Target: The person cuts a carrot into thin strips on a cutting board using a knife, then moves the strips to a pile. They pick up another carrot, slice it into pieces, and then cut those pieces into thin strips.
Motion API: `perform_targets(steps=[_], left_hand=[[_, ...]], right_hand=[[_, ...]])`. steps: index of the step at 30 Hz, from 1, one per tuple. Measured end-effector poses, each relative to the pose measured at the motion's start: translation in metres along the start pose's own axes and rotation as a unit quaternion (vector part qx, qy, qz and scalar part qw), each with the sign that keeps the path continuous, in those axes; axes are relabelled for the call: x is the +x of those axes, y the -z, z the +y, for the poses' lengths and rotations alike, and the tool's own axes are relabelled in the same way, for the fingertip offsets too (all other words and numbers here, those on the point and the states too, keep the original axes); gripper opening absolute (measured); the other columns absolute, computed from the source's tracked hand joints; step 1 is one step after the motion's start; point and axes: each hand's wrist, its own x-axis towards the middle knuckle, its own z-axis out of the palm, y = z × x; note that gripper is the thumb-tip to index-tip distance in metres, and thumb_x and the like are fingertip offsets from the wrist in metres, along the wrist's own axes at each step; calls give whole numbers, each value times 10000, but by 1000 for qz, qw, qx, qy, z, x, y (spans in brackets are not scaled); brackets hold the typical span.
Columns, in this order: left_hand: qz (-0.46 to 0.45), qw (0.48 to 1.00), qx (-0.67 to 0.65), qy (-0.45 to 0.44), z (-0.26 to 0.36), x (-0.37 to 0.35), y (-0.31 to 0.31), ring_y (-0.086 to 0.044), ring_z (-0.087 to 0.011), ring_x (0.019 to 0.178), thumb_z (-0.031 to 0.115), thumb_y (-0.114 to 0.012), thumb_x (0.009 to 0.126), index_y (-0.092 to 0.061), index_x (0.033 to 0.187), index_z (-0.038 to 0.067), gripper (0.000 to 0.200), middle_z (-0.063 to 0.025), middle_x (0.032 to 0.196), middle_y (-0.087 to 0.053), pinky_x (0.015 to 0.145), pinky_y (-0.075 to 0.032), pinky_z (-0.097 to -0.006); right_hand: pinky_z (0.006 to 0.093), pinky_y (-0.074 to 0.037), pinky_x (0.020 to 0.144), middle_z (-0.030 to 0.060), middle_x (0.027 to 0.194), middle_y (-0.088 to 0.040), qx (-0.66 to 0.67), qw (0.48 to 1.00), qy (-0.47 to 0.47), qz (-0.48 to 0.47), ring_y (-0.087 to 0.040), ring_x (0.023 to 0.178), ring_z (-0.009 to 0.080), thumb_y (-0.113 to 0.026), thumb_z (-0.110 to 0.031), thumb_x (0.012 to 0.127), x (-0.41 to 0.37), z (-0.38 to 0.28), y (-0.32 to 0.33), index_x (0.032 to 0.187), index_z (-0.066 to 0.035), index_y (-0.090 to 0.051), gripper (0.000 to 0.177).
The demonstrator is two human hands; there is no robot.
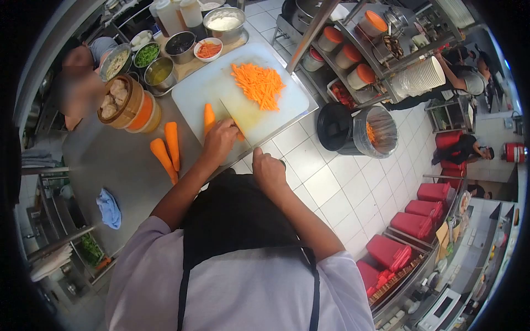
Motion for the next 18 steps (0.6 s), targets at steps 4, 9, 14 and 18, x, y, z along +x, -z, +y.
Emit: perform_targets(steps=[4,9,14,18], left_hand=[[20,999,-34,9,2,2,4,-679,-322,935,12,-683,837,-730,871,22,58,-108,967,-681,805,-569,-448],[28,999,-12,9,-3,-3,-1,-675,-319,902,14,-688,820,-694,807,19,16,-114,902,-644,761,-562,-451],[24,998,-56,-3,2,-2,8,-666,-315,897,33,-676,817,-680,790,28,27,-109,897,-620,748,-560,-454],[-31,999,-17,16,-4,-4,4,-663,-324,1006,50,-621,884,-680,869,32,63,-129,970,-635,820,-566,-456]], right_hand=[[460,-599,596,204,787,-719,29,998,37,29,-752,694,364,-552,-52,961,43,0,-13,994,-21,-536,49],[470,-603,609,219,788,-723,-3,999,27,-24,-749,700,381,-541,-54,972,29,-7,12,1004,-9,-533,56],[476,-605,606,215,767,-722,-5,999,34,-2,-748,697,386,-541,-52,964,48,-4,-8,1003,5,-535,69],[480,-604,602,209,761,-721,0,999,25,-39,-748,697,386,-545,-68,966,42,-7,16,1009,5,-540,84]])
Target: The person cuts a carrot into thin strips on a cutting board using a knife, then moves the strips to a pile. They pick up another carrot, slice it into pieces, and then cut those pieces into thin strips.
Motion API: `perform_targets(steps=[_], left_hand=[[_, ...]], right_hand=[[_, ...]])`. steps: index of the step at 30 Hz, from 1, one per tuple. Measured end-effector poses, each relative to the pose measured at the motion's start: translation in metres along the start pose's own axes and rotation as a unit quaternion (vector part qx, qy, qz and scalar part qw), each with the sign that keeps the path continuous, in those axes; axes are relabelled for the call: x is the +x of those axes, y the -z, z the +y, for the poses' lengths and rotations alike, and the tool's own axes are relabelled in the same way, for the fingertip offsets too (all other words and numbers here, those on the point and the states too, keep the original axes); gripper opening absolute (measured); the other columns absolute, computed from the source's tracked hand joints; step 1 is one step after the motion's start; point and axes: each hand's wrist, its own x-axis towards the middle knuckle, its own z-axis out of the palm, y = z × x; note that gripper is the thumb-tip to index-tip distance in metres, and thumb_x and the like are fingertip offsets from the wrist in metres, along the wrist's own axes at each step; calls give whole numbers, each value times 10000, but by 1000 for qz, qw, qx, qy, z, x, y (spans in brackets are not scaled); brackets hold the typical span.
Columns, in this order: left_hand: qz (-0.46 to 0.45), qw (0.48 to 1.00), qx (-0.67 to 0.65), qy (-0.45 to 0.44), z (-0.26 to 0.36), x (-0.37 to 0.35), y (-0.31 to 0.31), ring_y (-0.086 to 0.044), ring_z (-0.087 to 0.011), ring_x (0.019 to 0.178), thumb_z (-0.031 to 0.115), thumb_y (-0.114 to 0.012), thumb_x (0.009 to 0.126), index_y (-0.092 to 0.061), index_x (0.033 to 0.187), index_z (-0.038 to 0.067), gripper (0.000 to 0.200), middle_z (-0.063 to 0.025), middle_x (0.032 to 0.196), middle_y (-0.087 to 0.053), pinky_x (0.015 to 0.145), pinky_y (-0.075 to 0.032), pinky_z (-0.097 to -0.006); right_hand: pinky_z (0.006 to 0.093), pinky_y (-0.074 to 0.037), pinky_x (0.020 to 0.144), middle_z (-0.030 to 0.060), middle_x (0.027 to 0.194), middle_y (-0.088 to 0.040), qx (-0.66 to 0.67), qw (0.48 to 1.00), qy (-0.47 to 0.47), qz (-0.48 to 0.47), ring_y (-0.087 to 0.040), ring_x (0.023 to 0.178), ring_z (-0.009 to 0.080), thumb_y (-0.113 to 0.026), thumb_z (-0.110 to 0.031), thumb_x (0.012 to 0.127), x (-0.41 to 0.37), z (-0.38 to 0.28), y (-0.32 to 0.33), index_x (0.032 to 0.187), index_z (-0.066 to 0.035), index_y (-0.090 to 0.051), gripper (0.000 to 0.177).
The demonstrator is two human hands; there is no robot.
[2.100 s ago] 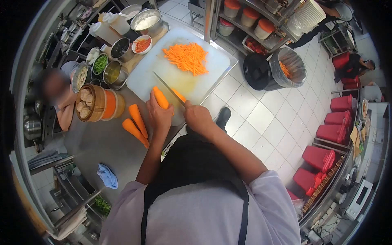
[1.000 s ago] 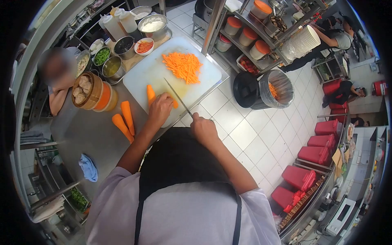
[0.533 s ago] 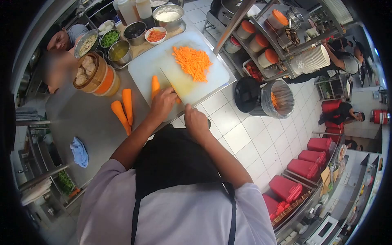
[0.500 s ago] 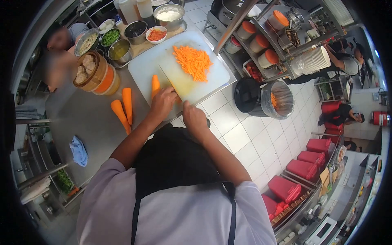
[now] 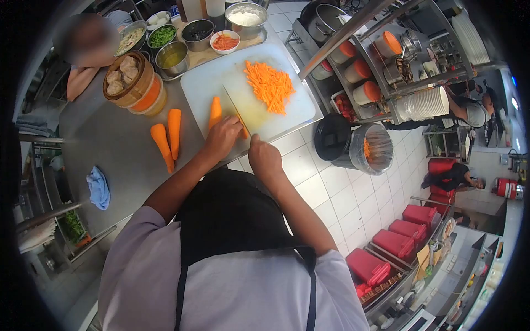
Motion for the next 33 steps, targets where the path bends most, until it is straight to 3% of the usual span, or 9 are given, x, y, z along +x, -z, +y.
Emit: perform_targets(steps=[5,8,11,14,20,23,29,33], left_hand=[[43,999,3,5,5,0,-2,-661,-318,943,18,-639,840,-673,852,27,38,-111,920,-623,802,-564,-447],[37,999,16,-8,-2,-2,-7,-661,-319,977,25,-617,858,-672,853,19,56,-112,954,-630,805,-569,-452],[45,999,-2,-19,1,-5,-4,-662,-317,1005,31,-602,869,-673,855,16,74,-113,987,-635,804,-572,-452],[36,999,-14,-7,3,-6,1,-664,-316,1010,27,-606,864,-672,853,15,68,-116,1001,-639,806,-575,-449],[42,999,5,0,-6,-8,-14,-664,-316,1005,34,-622,864,-663,804,44,73,-125,965,-631,796,-574,-443],[40,999,3,11,-2,-8,-9,-666,-315,1001,33,-621,864,-667,811,41,70,-122,965,-631,787,-578,-442],[50,999,-11,1,-3,-9,-10,-652,-325,1031,38,-610,868,-671,812,26,83,-128,980,-636,839,-570,-443],[47,999,-4,18,-3,-10,-12,-643,-329,1032,36,-605,870,-666,805,19,90,-133,981,-632,851,-561,-445]], right_hand=[[491,-600,603,211,773,-728,19,1000,6,19,-747,696,392,-550,-71,964,3,1,-22,1006,5,-543,86],[485,-601,601,212,770,-725,42,999,16,29,-743,683,385,-569,-82,961,9,-7,2,1010,-2,-540,98],[470,-603,598,210,761,-721,-16,1000,-15,-14,-742,684,382,-575,-102,966,0,-7,-2,1006,-4,-541,111],[474,-601,594,213,764,-725,26,999,5,48,-744,690,387,-569,-104,968,15,-5,-25,997,-3,-542,109],[490,-603,614,219,757,-721,3,1000,-10,-6,-739,682,393,-568,-99,962,3,-10,3,996,1,-537,110],[493,-603,618,218,741,-720,28,998,12,54,-737,677,402,-562,-90,958,15,-5,-27,993,5,-534,105],[505,-597,615,238,744,-717,11,1000,1,1,-734,683,419,-558,-85,957,9,-10,3,1007,11,-535,111],[519,-594,630,253,764,-718,48,998,5,30,-739,710,424,-560,-85,954,17,-10,-20,1026,19,-537,128]])
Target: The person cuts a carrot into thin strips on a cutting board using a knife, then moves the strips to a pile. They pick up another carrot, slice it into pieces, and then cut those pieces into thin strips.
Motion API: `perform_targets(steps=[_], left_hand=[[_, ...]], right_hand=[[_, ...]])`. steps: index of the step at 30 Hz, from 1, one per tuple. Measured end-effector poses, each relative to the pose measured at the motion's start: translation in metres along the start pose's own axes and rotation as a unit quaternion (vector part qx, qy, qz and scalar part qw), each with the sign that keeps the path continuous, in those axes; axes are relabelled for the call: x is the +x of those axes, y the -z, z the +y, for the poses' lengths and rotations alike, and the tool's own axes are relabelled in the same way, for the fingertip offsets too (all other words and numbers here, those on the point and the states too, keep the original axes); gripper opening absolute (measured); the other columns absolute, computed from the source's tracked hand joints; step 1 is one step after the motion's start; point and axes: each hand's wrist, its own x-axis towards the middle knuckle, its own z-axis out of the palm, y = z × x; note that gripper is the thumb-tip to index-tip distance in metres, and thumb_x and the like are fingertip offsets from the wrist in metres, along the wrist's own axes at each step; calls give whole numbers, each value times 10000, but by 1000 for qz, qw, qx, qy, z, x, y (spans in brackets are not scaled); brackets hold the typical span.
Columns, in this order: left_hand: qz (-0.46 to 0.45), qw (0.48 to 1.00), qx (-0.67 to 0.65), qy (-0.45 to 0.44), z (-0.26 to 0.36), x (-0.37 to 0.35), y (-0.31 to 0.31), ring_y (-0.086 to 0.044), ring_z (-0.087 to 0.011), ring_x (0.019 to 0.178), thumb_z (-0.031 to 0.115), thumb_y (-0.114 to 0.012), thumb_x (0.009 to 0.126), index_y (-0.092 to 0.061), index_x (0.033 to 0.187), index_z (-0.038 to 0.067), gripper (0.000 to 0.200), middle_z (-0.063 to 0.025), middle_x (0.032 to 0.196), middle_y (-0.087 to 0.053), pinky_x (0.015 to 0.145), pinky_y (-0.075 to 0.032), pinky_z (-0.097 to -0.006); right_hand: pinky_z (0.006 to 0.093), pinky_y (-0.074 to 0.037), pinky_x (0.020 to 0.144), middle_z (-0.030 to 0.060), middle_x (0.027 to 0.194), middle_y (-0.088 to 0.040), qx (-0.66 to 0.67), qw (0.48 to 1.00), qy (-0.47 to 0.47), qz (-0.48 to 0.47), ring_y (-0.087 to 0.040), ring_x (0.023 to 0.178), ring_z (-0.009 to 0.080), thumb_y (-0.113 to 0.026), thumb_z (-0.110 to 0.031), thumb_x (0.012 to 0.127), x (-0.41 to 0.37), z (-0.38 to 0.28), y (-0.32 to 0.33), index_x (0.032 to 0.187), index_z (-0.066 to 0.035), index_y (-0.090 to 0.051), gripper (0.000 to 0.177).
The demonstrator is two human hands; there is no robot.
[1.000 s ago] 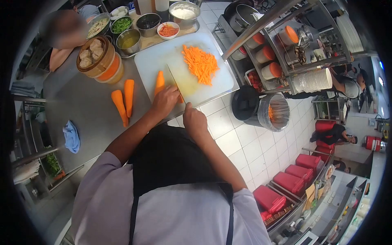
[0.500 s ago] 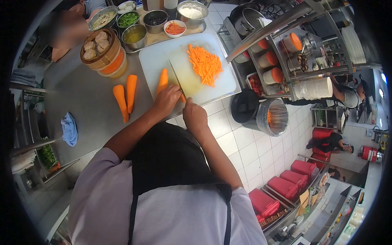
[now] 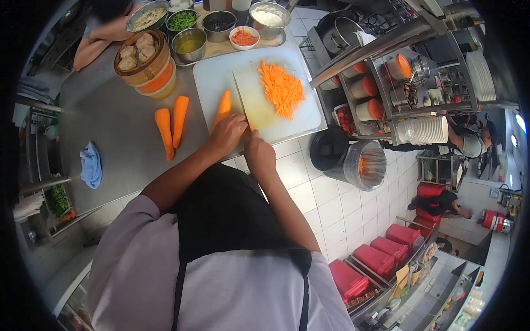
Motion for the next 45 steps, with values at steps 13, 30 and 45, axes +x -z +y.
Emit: perform_targets(steps=[13,30,45], left_hand=[[-22,1000,-1,2,5,1,11,-646,-335,1024,21,-612,846,-680,834,-8,75,-137,976,-641,877,-552,-444],[39,997,36,-50,4,-1,6,-631,-275,955,22,-672,777,-705,751,23,42,-90,856,-642,897,-521,-414],[0,997,48,-53,6,1,10,-637,-284,979,22,-668,811,-758,880,33,115,-91,914,-659,895,-528,-427]], right_hand=[[593,-547,685,278,783,-704,55,998,-6,-14,-701,758,483,-543,-144,989,19,4,0,1069,19,-530,182],[556,-570,665,273,783,-711,26,999,-19,-19,-719,725,457,-548,-107,966,-17,0,14,987,7,-517,120],[477,-593,599,226,757,-713,-56,994,79,48,-742,682,373,-592,-104,957,28,22,4,986,-11,-540,110]])
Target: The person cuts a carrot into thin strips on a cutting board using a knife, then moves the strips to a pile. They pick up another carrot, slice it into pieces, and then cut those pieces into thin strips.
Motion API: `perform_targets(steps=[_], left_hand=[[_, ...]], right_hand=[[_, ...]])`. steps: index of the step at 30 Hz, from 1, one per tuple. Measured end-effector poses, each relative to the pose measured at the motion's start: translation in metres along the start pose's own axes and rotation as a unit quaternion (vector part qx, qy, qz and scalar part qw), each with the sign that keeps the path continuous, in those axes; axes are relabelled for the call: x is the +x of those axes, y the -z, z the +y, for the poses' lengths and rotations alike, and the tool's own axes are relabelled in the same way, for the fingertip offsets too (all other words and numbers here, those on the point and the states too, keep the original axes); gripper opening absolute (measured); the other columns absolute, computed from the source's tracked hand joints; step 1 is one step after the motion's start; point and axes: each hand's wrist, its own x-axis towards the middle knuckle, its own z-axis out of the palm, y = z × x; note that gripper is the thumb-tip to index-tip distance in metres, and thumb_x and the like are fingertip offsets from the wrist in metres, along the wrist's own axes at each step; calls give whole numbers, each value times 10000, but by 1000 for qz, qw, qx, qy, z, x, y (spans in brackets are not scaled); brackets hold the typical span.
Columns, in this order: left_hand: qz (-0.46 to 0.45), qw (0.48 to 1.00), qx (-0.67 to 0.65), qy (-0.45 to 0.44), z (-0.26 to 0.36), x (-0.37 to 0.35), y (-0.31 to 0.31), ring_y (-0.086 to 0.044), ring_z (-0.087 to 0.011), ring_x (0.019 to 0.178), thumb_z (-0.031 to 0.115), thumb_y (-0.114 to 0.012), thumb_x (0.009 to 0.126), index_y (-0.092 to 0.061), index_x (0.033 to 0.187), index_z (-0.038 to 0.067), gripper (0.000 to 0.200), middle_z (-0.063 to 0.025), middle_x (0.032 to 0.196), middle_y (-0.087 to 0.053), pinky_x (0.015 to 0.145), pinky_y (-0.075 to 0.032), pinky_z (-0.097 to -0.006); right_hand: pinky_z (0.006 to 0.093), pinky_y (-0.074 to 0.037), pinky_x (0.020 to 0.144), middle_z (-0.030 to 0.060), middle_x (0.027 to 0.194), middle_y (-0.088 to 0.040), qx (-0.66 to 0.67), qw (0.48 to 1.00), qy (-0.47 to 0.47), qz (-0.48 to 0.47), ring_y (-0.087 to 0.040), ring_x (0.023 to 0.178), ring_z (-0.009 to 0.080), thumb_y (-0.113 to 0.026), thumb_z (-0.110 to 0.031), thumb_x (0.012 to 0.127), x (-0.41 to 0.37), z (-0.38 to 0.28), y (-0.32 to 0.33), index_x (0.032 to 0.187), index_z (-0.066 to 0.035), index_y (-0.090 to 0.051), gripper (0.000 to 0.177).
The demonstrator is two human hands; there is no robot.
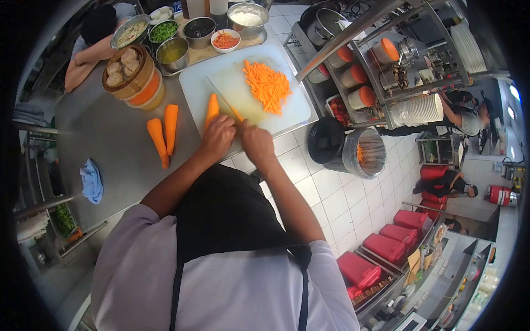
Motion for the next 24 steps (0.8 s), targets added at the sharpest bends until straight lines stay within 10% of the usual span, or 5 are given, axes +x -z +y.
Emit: perform_targets(steps=[5,17,24], left_hand=[[89,995,22,28,14,5,14,-641,-332,1133,1,-655,864,-763,1116,0,274,-149,1156,-682,1014,-519,-446],[67,977,8,204,-23,-46,49,-592,-392,1275,120,-661,972,-700,1273,16,320,-188,1367,-627,1084,-478,-483],[34,986,-14,162,12,-26,62,-543,-407,1332,107,-658,960,-669,1320,15,372,-218,1454,-536,1100,-460,-506]], right_hand=[[485,-581,580,229,739,-693,20,994,-50,99,-723,652,385,-580,-132,987,7,17,46,980,-7,-533,133],[602,-543,798,284,862,-697,240,957,-99,-127,-695,859,499,-574,-286,1018,-66,29,11,1131,-5,-584,303],[551,-575,718,251,821,-705,116,988,-97,24,-716,795,447,-622,-204,947,-24,56,41,1064,20,-575,257]])
